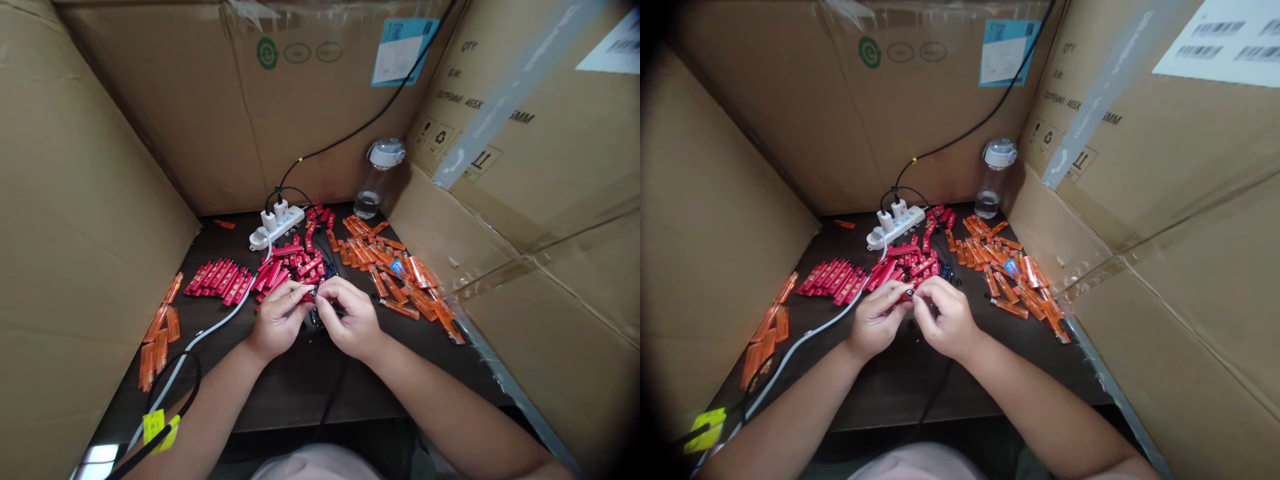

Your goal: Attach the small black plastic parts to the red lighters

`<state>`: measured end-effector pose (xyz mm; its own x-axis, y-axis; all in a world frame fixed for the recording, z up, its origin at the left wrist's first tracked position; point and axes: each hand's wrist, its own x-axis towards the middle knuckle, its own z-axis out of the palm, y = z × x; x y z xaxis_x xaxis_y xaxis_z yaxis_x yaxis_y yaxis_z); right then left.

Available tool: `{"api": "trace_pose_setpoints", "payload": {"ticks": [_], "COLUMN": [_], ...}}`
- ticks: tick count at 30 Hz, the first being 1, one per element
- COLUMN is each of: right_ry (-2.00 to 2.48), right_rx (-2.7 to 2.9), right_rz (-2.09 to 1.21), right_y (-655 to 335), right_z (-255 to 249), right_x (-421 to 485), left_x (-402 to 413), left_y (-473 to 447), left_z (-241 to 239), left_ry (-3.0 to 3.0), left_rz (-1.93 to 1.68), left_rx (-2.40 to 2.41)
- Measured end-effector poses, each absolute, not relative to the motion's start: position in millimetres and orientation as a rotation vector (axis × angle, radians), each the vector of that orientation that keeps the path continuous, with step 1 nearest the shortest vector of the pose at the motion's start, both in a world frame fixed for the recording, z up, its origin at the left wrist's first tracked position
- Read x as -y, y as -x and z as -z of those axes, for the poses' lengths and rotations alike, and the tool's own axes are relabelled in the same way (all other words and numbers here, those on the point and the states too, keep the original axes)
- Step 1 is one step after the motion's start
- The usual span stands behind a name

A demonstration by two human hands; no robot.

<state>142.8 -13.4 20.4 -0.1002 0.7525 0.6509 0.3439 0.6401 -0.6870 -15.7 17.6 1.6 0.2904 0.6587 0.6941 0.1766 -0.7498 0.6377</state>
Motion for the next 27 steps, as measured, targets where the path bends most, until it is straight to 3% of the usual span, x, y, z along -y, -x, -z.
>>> {"api": "trace_pose_setpoints", "payload": {"ticks": [27], "right_ry": [0.942], "right_rx": [1.626], "right_rz": [-0.373], "right_y": [-134.9], "right_z": [-16.0], "right_x": [16.8], "left_x": [-12.2], "left_y": [11.8], "left_z": [0.0], "left_ry": [-2.135], "left_rz": [-1.458], "left_rx": [-0.758]}}
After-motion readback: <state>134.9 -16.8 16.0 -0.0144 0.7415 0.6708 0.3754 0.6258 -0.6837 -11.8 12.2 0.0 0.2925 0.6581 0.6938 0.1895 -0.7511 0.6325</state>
